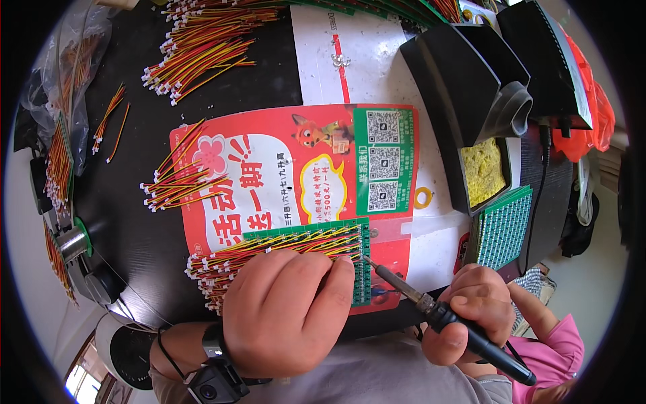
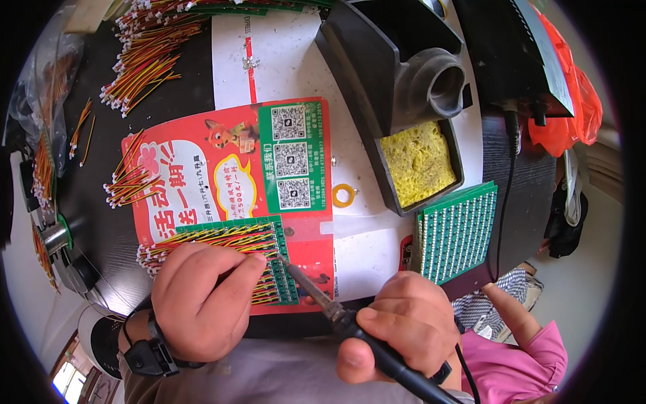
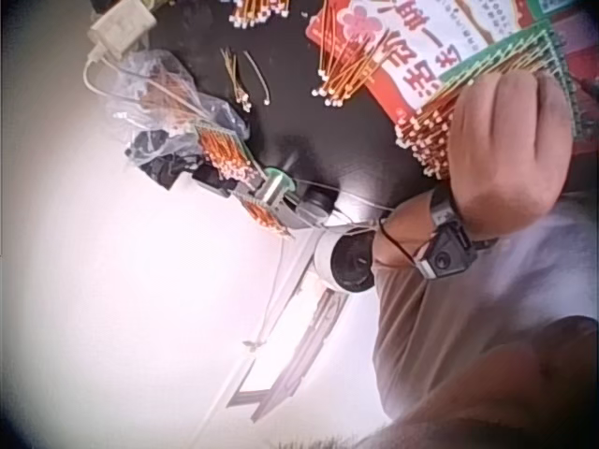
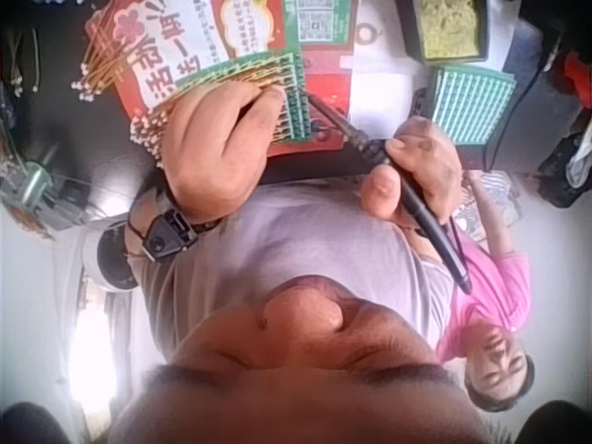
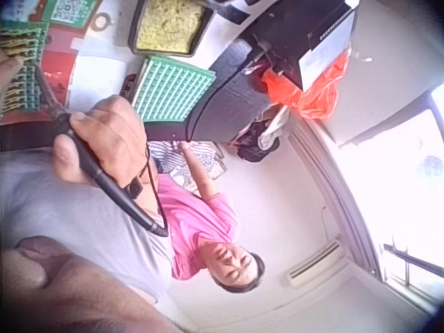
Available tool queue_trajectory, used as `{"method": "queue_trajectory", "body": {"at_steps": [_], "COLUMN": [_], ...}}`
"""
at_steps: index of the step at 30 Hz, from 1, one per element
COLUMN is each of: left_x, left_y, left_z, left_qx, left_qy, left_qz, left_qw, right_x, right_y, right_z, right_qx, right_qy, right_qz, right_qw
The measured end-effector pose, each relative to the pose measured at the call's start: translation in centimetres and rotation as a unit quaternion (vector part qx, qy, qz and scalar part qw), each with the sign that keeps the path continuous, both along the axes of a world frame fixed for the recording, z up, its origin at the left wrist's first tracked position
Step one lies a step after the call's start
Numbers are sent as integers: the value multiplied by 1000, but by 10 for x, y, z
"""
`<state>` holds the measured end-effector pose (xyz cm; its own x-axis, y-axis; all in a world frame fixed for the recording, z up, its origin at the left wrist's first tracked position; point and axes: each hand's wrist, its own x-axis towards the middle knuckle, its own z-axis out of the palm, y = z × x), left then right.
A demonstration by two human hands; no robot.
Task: Soldering a series of colored wires onto a green printed circuit board (PCB).
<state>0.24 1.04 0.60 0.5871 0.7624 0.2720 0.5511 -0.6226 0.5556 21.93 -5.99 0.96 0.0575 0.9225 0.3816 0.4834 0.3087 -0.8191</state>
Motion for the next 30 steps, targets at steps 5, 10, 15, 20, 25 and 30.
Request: {"method": "queue_trajectory", "body": {"at_steps": [5,10,15,20,25,30], "left_x": [1,0,0,1,2,2], "left_y": [-3,-4,-5,-5,-5,-6], "left_z": [0,0,-5,-5,-6,-7], "left_qx": [0,36,38,45,50,57], "left_qy": [-17,-16,-4,5,3,12], "left_qz": [11,11,6,8,13,18], "left_qw": [1000,999,999,999,999,998], "right_x": [1,1,2,3,1,1], "right_y": [0,1,1,2,2,2], "right_z": [-5,-4,-2,-1,1,-2], "right_qx": [21,16,-2,-8,-12,-7], "right_qy": [5,7,-1,-9,-14,-12], "right_qz": [-3,6,19,29,24,30], "right_qw": [1000,1000,1000,999,1000,999]}}
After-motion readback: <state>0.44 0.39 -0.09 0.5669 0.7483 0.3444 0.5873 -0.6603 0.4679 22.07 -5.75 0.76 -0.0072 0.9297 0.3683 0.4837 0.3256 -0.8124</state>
